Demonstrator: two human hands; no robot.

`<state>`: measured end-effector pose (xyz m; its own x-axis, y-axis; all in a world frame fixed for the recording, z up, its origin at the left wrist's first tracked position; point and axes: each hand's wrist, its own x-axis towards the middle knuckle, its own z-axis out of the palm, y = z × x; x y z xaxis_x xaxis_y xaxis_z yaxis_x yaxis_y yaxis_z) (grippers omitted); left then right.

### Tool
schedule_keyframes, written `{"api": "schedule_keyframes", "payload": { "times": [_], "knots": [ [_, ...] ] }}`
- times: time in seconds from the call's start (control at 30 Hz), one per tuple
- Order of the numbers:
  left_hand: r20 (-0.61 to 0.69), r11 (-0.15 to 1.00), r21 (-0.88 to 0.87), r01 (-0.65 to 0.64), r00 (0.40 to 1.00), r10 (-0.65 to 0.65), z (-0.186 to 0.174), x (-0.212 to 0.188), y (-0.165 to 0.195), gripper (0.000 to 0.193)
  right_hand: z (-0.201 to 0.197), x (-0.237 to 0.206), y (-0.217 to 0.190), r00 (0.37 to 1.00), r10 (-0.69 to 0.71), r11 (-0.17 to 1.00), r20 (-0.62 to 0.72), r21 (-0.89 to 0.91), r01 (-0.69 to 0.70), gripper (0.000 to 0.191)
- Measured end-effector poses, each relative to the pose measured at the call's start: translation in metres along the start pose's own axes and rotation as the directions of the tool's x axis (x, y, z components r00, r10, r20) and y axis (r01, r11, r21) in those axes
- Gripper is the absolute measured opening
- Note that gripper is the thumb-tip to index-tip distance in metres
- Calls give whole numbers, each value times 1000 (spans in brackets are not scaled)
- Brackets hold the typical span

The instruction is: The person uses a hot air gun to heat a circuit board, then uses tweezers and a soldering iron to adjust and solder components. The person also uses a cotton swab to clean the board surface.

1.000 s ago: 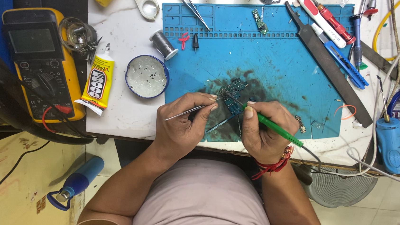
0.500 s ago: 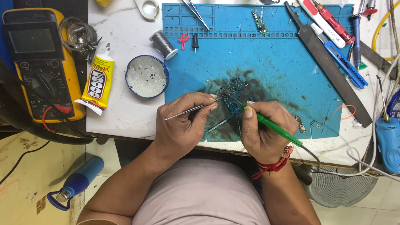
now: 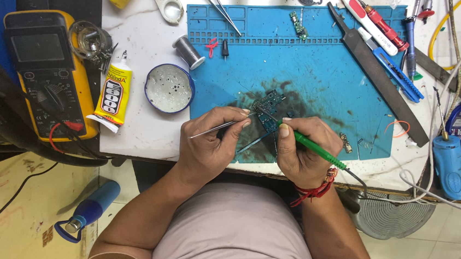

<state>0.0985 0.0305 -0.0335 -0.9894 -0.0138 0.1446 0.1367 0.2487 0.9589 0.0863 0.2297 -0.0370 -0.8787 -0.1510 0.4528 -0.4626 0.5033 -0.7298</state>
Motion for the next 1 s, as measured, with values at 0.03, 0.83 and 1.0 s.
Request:
{"api": "schedule_keyframes", "payload": {
  "times": [0.03, 0.83, 1.0],
  "knots": [
    [-2, 1000, 6, -5, 1000, 5, 0, 0, 0, 10, 0, 0, 0, 1000, 4, 1000, -12, 4, -4, 6],
    [-5, 1000, 2, 2, 1000, -2, 1, 2, 2, 10, -1, 0, -1, 999, 6, 1000, -35, -9, -6, 6],
    [-8, 1000, 2, -22, 1000, 22, 0, 2, 2, 10, -1, 0, -1, 1000, 12, 1000, -29, -25, -13, 5]
  ]
}}
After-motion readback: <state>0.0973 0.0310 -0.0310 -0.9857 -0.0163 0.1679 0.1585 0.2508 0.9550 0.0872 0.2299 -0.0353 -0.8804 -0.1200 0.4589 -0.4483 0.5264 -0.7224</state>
